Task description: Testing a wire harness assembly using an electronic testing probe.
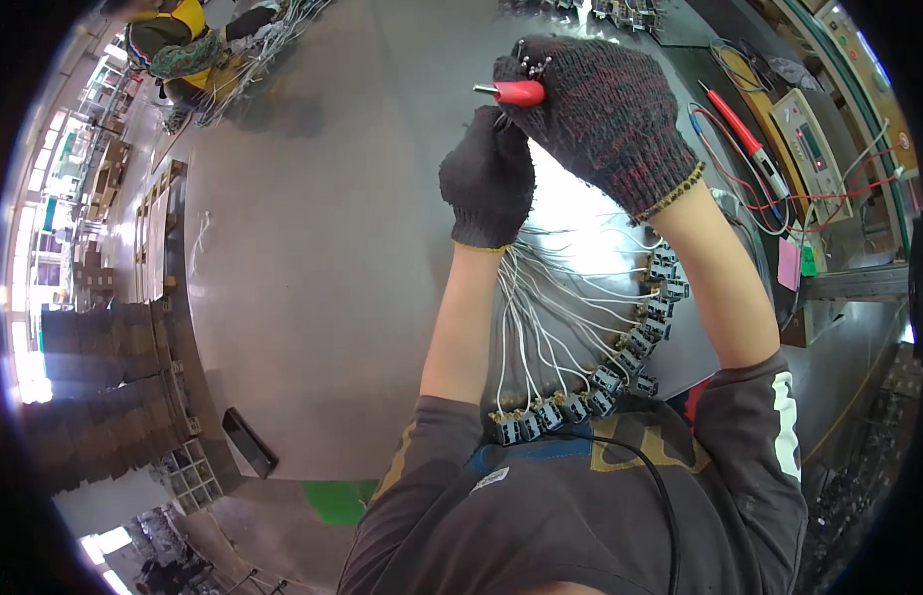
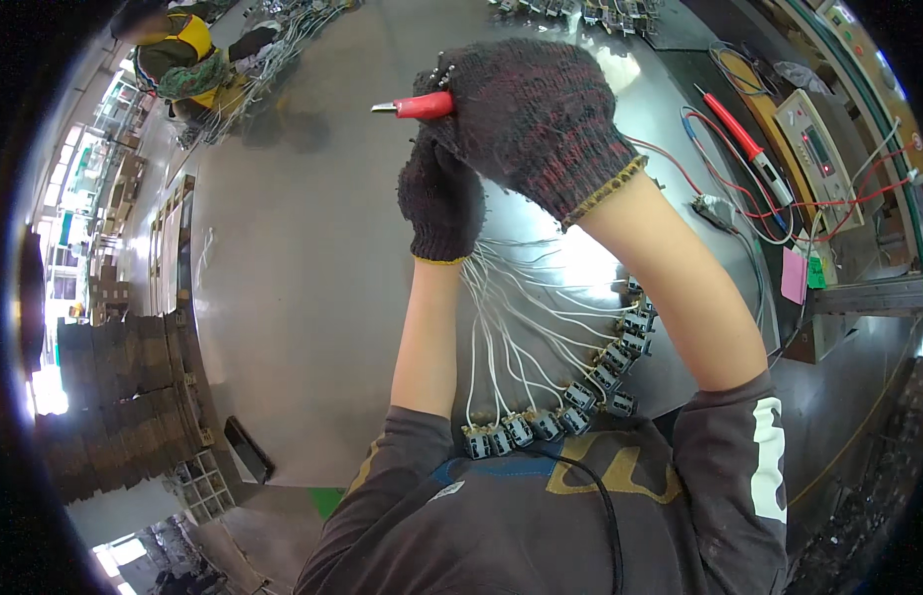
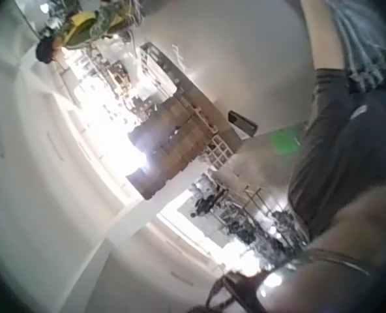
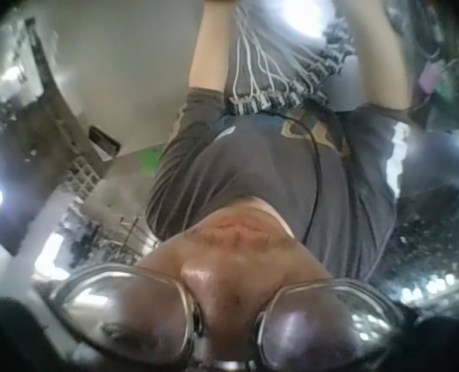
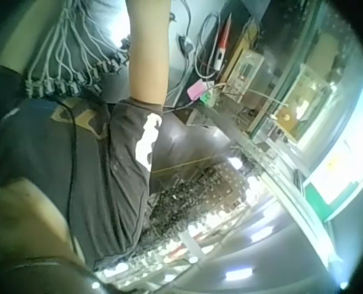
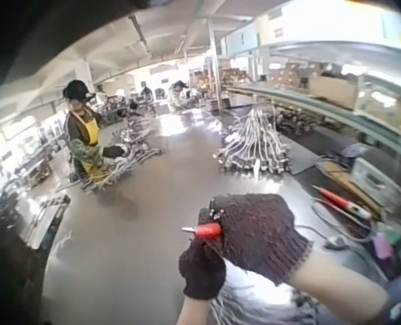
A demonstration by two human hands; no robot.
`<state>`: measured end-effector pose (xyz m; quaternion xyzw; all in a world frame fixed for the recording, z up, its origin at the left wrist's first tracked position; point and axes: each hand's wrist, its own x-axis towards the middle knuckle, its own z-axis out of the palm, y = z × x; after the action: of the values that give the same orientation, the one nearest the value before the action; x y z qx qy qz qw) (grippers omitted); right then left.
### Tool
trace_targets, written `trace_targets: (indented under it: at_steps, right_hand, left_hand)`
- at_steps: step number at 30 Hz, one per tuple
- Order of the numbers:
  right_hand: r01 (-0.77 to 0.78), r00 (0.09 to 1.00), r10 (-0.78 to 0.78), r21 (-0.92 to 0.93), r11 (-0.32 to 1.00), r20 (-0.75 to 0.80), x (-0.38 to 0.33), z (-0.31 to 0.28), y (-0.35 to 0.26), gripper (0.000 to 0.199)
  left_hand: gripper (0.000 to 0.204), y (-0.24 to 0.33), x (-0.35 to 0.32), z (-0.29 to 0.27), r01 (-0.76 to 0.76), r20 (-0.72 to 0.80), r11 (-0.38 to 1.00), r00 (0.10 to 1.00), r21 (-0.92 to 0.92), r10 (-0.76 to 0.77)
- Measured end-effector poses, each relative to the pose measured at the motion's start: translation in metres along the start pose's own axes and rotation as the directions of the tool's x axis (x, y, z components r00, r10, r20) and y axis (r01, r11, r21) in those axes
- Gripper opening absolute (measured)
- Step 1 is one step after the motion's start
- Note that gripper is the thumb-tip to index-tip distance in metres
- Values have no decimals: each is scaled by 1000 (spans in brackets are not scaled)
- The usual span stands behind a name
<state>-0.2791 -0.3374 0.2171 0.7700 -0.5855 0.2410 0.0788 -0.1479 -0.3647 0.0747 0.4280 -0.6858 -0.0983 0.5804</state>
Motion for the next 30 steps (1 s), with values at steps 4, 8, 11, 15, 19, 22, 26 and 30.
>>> trace_targets:
  at_steps: [4, 8, 11, 15, 19, 22, 26, 30]
  right_hand:
    - [-97, 991, 88, 97, 991, 98, -7, -2, -3, 41]
    - [-155, 985, 140, 156, 975, 101, -14, 6, -5, 42]
    - [-118, 992, 107, 186, 975, 69, -10, 11, -5, 41]
    - [12, 986, -48, 221, 975, 158, -3, 5, 5, 38]
    - [60, 959, -124, 244, 968, 257, 6, 3, 11, 41]
    - [107, 977, -134, 163, 981, 164, 5, 6, 7, 46]
    - [-87, 980, 27, 300, 950, 199, -21, 0, 5, 41]
    - [-143, 982, 52, 526, 839, 183, -40, 5, 11, 32]
  left_hand:
    - [22, 4, 3, -6, 3, 53, 1000, 999, -17, -2]
    - [22, 7, 2, -19, 32, 195, 999, 981, -40, -23]
    - [26, 4, 6, -28, -110, 203, 993, 972, -46, 117]
    - [25, -10, 20, -40, 57, 361, 915, 927, -399, 100]
    - [23, -21, 29, -44, 657, 679, 516, 711, -549, -183]
    - [24, -24, 35, -36, 565, 609, 654, 769, -503, -195]
    - [23, -21, 33, -30, 681, 639, 538, 706, -497, -303]
    - [20, -16, 34, -29, 612, 573, 539, 775, -579, -265]
